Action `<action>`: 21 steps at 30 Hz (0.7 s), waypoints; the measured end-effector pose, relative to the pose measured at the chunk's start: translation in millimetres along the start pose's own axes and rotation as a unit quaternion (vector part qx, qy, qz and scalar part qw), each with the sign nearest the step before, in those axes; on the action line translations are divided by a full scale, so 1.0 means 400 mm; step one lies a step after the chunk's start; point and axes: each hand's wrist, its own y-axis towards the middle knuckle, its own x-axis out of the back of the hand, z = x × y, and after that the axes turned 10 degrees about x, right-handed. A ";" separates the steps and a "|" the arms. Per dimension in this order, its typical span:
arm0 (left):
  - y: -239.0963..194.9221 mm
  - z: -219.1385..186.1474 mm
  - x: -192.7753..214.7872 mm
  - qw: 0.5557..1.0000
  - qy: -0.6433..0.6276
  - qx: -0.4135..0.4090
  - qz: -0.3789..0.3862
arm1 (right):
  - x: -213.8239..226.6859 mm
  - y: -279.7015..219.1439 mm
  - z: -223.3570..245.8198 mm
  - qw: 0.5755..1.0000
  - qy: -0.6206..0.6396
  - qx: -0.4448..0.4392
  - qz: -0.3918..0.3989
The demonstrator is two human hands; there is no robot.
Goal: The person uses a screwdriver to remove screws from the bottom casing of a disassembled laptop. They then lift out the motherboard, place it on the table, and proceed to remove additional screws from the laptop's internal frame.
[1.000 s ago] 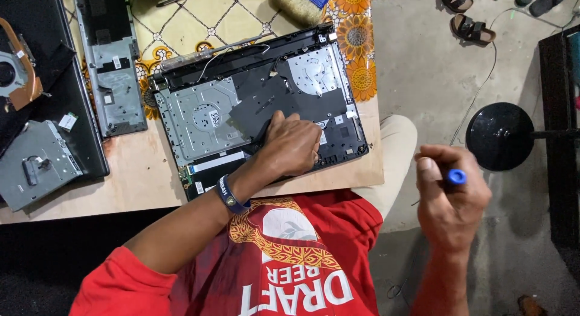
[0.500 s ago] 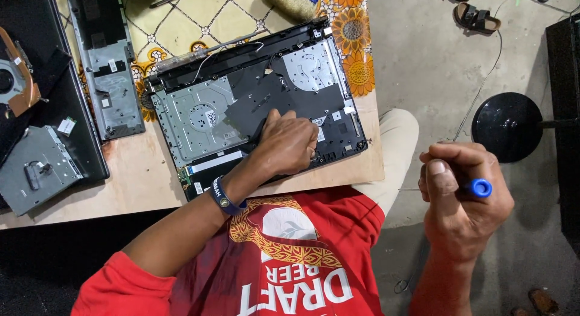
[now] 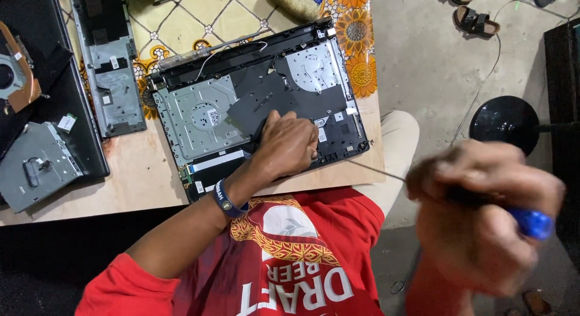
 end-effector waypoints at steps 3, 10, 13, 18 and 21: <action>-0.005 0.006 -0.005 1.000 -0.008 -0.011 -0.017 | -0.034 0.004 -0.061 0.999 0.023 0.013 0.036; -0.001 0.018 -0.008 0.998 0.014 -0.054 -0.014 | -0.036 -0.020 -0.093 0.998 0.004 0.003 0.058; -0.001 0.014 -0.003 0.998 0.022 -0.058 -0.017 | -0.039 -0.017 -0.094 0.998 0.009 0.005 0.063; -0.002 0.020 -0.015 0.997 0.009 -0.069 -0.032 | -0.028 -0.024 -0.110 0.996 0.024 -0.004 0.080; -0.004 0.016 -0.011 0.998 0.016 -0.059 -0.029 | -0.029 -0.024 -0.114 0.996 0.033 -0.014 0.085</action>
